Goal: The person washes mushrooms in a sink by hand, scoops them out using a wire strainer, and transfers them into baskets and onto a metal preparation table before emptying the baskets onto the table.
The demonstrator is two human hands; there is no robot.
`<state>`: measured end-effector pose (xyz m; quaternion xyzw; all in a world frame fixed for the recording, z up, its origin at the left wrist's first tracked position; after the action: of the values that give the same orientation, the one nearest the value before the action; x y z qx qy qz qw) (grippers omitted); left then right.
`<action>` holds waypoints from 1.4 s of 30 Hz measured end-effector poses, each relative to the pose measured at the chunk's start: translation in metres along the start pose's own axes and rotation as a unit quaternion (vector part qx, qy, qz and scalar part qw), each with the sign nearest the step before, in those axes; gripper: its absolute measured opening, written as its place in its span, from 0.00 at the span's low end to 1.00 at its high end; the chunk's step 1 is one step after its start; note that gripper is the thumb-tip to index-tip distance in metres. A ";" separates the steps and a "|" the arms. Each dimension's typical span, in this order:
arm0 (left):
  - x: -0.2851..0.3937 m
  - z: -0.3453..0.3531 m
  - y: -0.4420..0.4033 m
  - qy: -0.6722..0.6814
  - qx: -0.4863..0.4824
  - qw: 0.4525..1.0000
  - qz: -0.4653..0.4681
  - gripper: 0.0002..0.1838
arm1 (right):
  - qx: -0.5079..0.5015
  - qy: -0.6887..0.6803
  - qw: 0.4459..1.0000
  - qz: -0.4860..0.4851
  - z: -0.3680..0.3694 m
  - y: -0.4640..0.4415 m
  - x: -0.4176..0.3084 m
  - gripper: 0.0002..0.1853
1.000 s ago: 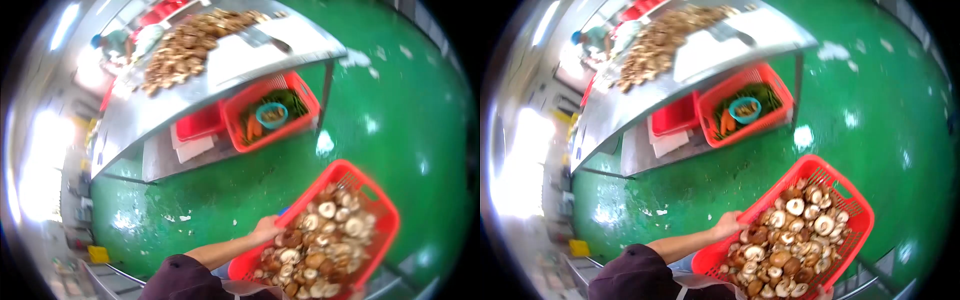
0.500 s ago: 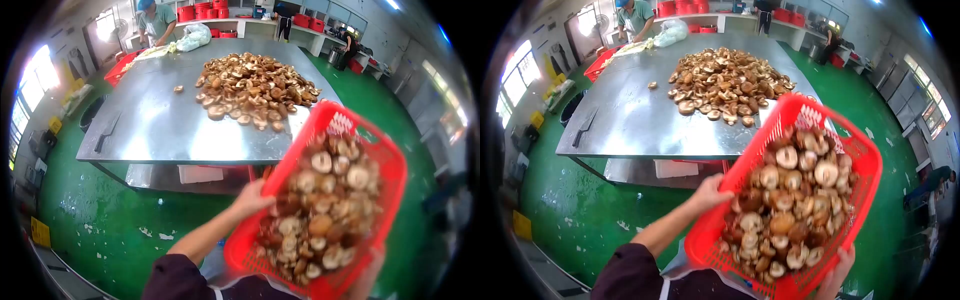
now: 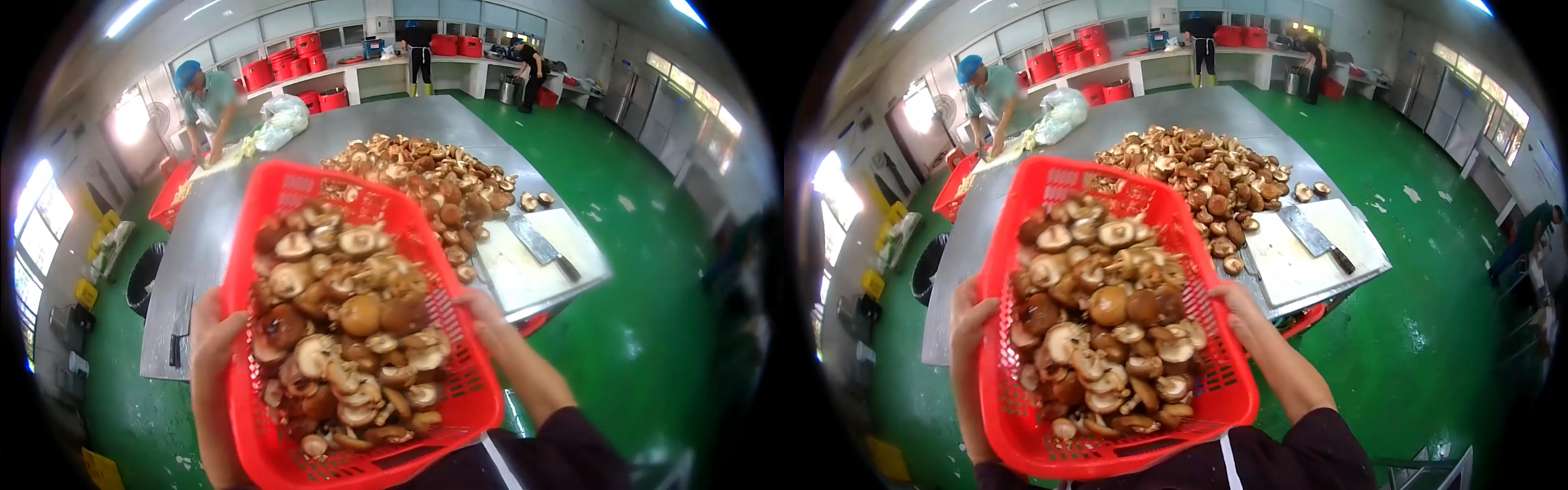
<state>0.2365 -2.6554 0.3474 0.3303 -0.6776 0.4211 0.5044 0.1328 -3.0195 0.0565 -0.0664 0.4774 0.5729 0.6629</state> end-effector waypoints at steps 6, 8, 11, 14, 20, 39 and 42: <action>0.034 0.004 -0.082 -0.055 0.077 0.995 -0.024 0.18 | -0.130 -0.033 0.982 0.130 0.111 -0.110 -0.038 0.12; 0.043 0.006 -0.130 -0.110 0.092 0.989 -0.021 0.16 | -0.158 -0.056 0.971 0.171 0.142 -0.143 -0.053 0.15; 0.054 0.013 -0.210 -0.198 0.102 0.975 -0.006 0.12 | -0.205 -0.072 0.965 0.146 0.176 -0.221 -0.050 0.18; 0.065 0.029 -0.294 -0.233 0.087 0.968 0.032 0.12 | -0.214 -0.167 0.955 0.121 0.208 -0.307 -0.041 0.19; 0.045 0.072 -0.452 -0.406 -0.011 0.914 0.022 0.13 | -0.255 -0.022 0.965 0.059 0.306 -0.383 -0.076 0.20; -0.060 0.267 -0.503 -0.566 -0.203 0.790 0.120 0.10 | -0.337 -0.041 0.940 -0.036 0.339 -0.412 -0.333 0.14; -0.044 0.272 -0.456 -0.537 -0.245 0.797 0.130 0.11 | -0.232 -0.040 0.972 -0.005 0.273 -0.409 -0.322 0.15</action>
<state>0.5361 -3.0955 0.3765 0.2775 -0.9568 0.0575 0.0647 0.6579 -3.2072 0.2436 -0.1979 0.3043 0.6666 0.6510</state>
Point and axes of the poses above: each hand's wrist, its own y-axis away from the middle knuckle, its own z-axis out of the palm, x = y × z, the point moved 10 cm from there along -y, towards the middle knuckle, and after that the axes turned 6 degrees about y, right-handed, at the moved point
